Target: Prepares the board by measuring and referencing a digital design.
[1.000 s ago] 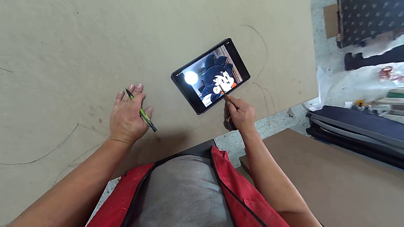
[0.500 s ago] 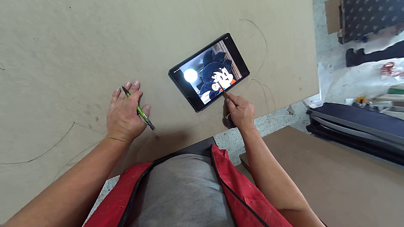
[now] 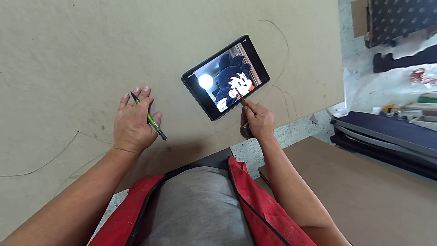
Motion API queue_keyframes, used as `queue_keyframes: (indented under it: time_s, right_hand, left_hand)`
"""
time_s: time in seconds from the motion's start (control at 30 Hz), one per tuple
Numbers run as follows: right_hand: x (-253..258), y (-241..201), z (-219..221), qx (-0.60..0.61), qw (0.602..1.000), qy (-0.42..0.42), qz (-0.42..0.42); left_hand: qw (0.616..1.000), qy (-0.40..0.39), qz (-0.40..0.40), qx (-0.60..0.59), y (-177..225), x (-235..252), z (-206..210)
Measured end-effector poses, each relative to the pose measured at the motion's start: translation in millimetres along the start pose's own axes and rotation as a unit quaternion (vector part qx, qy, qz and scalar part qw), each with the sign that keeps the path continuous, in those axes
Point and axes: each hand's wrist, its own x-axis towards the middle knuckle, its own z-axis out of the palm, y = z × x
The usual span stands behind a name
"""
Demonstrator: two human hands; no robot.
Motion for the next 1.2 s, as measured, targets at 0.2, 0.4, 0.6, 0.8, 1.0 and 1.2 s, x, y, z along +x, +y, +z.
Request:
queue_keyframes:
  time_s: [0.2,0.4,0.6,0.8,1.0,1.2]
  right_hand:
    - [-1,0,1,-0.002,1.000,-0.001,0.004]
    - [0,0,1,0.001,1.000,-0.002,0.002]
    - [0,1,1,-0.003,1.000,-0.002,0.004]
    - [0,-1,0,0.002,1.000,-0.016,0.016]
    - [-1,6,-3,0.068,0.996,-0.027,-0.041]
    - [-2,14,-11,0.081,0.987,-0.073,-0.121]
  left_hand:
    - [1.000,0.004,0.003,-0.002,1,0,-1]
    - [1.000,0.003,0.001,-0.004,1,0,-1]
    - [1.000,0.007,0.001,-0.006,2,1,-2]
    - [1.000,0.002,-0.004,-0.007,2,0,-3]
    - [1.000,-0.004,-0.023,-0.005,10,0,-10]
    - [0.997,-0.011,-0.071,-0.001,26,-1,-13]
